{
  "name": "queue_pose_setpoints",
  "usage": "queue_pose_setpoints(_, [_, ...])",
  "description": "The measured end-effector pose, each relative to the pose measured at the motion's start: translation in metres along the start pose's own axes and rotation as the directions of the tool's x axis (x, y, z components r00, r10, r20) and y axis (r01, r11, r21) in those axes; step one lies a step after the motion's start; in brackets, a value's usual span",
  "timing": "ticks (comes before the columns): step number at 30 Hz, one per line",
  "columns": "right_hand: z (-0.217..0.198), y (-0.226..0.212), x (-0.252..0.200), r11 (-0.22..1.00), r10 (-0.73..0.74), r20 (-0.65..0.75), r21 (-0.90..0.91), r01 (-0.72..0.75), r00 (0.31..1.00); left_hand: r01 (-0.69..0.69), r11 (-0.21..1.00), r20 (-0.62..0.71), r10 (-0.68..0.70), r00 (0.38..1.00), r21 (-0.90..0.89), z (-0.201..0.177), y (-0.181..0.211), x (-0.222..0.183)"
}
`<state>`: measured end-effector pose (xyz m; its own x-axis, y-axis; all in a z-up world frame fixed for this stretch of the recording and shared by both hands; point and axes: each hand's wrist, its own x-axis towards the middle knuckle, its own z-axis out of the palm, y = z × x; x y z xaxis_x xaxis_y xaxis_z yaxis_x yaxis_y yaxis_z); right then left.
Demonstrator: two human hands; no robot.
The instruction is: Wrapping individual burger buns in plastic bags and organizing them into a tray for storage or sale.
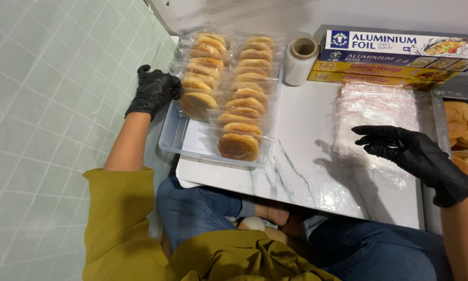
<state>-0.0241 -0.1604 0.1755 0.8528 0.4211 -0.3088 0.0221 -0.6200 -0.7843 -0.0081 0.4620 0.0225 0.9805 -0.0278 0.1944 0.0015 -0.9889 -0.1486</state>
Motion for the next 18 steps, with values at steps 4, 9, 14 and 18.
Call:
queue_pose_setpoints(4, [-0.001,-0.007,-0.003,0.998,0.03,-0.009,-0.059,-0.03,1.0,0.008,0.995,0.035,-0.012,0.999,0.102,0.006,-0.007,0.0])
queue_pose_setpoints(9, [-0.001,0.001,0.002,0.998,0.043,-0.016,-0.033,-0.044,0.999,-0.047,0.997,-0.239,0.061,0.969,0.066,-0.033,0.006,-0.018])
queue_pose_setpoints(14, [-0.002,-0.001,0.002,0.997,0.06,-0.013,-0.04,-0.061,0.998,-0.21,0.978,-0.254,0.203,0.946,-0.001,-0.022,0.027,-0.013])
queue_pose_setpoints(18, [-0.004,0.005,0.001,1.0,-0.005,-0.001,0.0,0.005,1.0,-0.34,0.932,-0.304,0.291,0.907,-0.122,-0.002,0.031,-0.002])
